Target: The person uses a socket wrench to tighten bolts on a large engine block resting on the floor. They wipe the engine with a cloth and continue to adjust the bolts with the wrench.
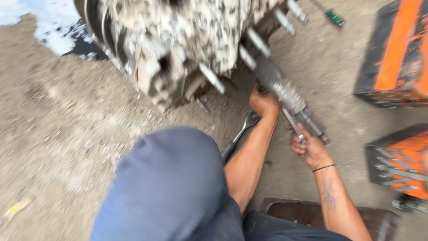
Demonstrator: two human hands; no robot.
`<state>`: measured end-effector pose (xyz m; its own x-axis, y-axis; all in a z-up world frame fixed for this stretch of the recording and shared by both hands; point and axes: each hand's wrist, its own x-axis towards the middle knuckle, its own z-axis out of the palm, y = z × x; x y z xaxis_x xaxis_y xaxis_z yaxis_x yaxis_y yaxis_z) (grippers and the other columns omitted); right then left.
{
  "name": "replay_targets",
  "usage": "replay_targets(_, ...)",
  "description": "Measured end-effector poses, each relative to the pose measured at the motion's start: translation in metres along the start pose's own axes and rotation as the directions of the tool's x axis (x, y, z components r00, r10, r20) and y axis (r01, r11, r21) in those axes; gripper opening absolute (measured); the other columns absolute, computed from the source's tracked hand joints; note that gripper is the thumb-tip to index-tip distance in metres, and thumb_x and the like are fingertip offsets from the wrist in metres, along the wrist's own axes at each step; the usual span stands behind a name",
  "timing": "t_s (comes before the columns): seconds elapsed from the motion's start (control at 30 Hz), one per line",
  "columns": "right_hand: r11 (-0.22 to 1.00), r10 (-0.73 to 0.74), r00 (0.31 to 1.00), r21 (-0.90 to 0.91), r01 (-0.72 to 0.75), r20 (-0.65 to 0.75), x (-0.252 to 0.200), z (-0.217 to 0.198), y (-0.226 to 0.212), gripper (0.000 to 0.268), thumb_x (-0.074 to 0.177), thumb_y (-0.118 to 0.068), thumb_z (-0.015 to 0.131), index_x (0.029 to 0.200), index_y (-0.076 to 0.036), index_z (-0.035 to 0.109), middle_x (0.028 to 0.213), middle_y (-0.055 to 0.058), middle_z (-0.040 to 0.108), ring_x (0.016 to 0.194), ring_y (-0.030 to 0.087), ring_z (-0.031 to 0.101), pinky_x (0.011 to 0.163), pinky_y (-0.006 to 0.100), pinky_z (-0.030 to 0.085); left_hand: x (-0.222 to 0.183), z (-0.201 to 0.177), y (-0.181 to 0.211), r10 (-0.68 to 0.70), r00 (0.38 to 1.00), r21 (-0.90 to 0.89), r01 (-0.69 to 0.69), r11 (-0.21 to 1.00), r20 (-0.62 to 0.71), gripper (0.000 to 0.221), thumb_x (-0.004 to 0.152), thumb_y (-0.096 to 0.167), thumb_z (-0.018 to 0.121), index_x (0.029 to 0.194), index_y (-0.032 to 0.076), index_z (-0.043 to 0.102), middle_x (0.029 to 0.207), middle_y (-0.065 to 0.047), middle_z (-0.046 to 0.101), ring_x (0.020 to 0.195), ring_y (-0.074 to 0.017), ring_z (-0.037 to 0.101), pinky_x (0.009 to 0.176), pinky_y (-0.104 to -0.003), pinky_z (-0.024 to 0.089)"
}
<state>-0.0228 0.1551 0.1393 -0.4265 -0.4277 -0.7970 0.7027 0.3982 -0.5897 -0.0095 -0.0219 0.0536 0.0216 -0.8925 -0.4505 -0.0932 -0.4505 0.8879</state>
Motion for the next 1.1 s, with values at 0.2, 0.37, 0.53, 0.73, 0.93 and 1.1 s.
replay_targets(0.2, 0.919, -0.13, 0.985, -0.388, 0.075, -0.116, -0.006, 0.005, -0.037, 0.024, 0.103, -0.021, 0.057, 0.109, 0.0, 0.066, 0.067, -0.002, 0.047, 0.051, 0.007, 0.038, 0.044, 0.023, 0.03, -0.002, 0.022, -0.007, -0.149, 0.987, -0.275, 0.16, 0.948, 0.061, 0.034, 0.088, 0.005, 0.065, 0.122, 0.002, 0.07, 0.11, -0.012, 0.078, 0.089, -0.0208, 0.073, 0.077, -0.036, 0.057)
replay_targets(0.37, 0.078, -0.689, 0.643, -0.847, 0.526, 0.335, -0.001, 0.015, -0.048, 0.027, 0.085, -0.004, 0.063, 0.111, -0.003, 0.065, 0.084, 0.006, 0.066, 0.071, 0.02, 0.064, 0.067, 0.035, 0.05, 0.016, 0.024, -0.011, -0.38, 0.847, -0.614, 0.531, 0.584, 0.372, 0.03, 0.103, 0.019, 0.051, 0.113, -0.003, 0.07, 0.101, -0.011, 0.076, 0.084, -0.0207, 0.069, 0.069, -0.034, 0.055)
replay_targets(0.53, -0.189, -0.846, 0.443, -0.943, 0.273, 0.297, 0.0, 0.002, -0.033, 0.041, 0.078, 0.003, 0.071, 0.118, -0.003, 0.07, 0.098, 0.016, 0.063, 0.094, 0.04, 0.063, 0.084, 0.047, 0.051, -0.007, 0.035, -0.033, -0.295, 0.743, -0.516, 0.643, 0.566, 0.601, 0.034, 0.096, 0.025, 0.063, 0.12, 0.001, 0.058, 0.102, -0.017, 0.074, 0.074, -0.0259, 0.064, 0.064, -0.042, 0.055)
replay_targets(0.73, -0.069, -0.883, 0.416, -0.938, 0.339, 0.216, 0.016, -0.037, -0.009, 0.05, 0.077, -0.005, 0.072, 0.126, -0.003, 0.069, 0.1, 0.014, 0.064, 0.087, 0.033, 0.066, 0.077, 0.045, 0.056, -0.037, 0.083, -0.054, -0.617, 0.699, 0.03, 0.653, 0.757, 0.363, 0.055, 0.105, 0.048, 0.076, 0.135, 0.026, 0.036, 0.091, 0.002, 0.058, 0.071, -0.012, 0.057, 0.064, -0.031, 0.053)
replay_targets(0.93, 0.886, -0.464, 0.886, 0.01, 0.464, -0.02, 0.031, -0.11, 0.002, 0.039, 0.107, -0.036, 0.064, 0.11, 0.003, 0.062, 0.077, 0.007, 0.066, 0.059, 0.014, 0.056, 0.049, 0.029, 0.045, -0.024, 0.082, -0.061, -0.371, 0.692, -0.312, 0.65, 0.693, 0.619, 0.033, 0.099, 0.028, 0.076, 0.08, 0.022, 0.049, 0.058, 0.008, 0.036, 0.049, -0.009, 0.032, 0.042, -0.028, 0.031)
replay_targets(1.1, 0.894, -0.396, 0.918, -0.225, 0.387, 0.008, 0.025, -0.126, -0.007, 0.034, 0.103, -0.035, 0.061, 0.12, -0.006, 0.068, 0.065, 0.006, 0.06, 0.048, 0.014, 0.046, 0.042, 0.03, 0.036, -0.045, 0.076, -0.017, 0.056, 0.348, -0.344, 0.871, 0.351, 0.936, 0.046, 0.106, 0.032, 0.071, 0.071, 0.018, 0.045, 0.059, 0.005, 0.037, 0.054, -0.0091, 0.037, 0.053, -0.027, 0.04)
